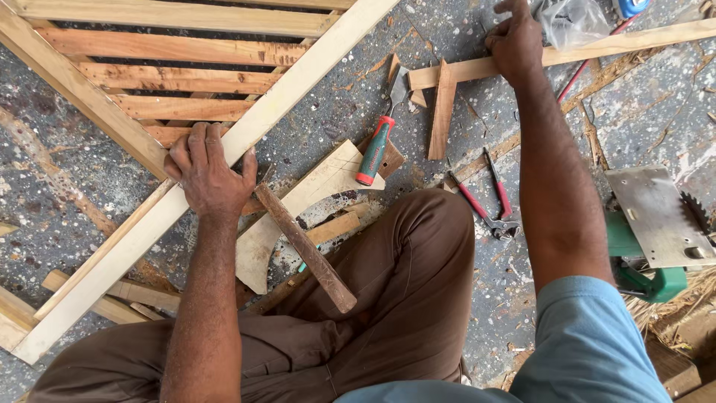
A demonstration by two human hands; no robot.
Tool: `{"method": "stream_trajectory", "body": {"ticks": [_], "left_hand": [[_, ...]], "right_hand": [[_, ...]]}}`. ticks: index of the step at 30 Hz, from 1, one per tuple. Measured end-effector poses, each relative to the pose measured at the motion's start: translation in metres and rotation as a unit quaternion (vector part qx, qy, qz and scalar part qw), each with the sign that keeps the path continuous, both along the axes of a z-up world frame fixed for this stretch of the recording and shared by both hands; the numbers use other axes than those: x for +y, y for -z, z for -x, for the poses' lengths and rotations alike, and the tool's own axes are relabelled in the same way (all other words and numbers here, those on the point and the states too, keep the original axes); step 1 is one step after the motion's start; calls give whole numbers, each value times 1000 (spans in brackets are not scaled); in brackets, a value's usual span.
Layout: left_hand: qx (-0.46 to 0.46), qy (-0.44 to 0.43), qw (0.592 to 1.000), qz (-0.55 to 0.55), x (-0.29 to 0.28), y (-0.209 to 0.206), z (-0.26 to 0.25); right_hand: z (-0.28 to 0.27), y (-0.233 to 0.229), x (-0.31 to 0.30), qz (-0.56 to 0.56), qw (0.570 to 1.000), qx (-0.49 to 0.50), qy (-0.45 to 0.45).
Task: The person builds a wooden panel by hammering slats into a rectangular frame.
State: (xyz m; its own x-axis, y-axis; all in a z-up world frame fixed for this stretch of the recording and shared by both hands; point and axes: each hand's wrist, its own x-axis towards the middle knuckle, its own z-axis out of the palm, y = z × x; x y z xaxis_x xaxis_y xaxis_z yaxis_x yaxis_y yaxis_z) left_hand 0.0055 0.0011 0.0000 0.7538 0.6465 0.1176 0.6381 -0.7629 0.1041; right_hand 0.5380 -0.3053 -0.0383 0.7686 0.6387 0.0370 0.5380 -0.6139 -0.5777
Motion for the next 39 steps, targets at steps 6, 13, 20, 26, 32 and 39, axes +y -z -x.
{"method": "stream_trajectory", "body": {"ticks": [6, 13, 20, 26, 32, 39], "left_hand": [[-5, 6, 1000, -23, 0, 2, 0], [-1, 2, 1000, -29, -1, 6, 1], [-38, 2, 999, -12, -2, 4, 3], [-403, -1, 905, 136, -11, -13, -21], [-421, 27, 782, 459, -87, -71, -67], [-474, 44, 648, 594, -108, -76, -56]], "right_hand": [[-5, 9, -2, 33, 996, -74, -48], [12, -10, 8, 141, 981, -119, -64], [-1, -17, 4, 75, 996, -27, -27], [48, -65, 15, -187, 976, 113, -6], [229, -132, 73, -293, 905, 269, -152], [333, -149, 94, -222, 930, 200, -212]]}}
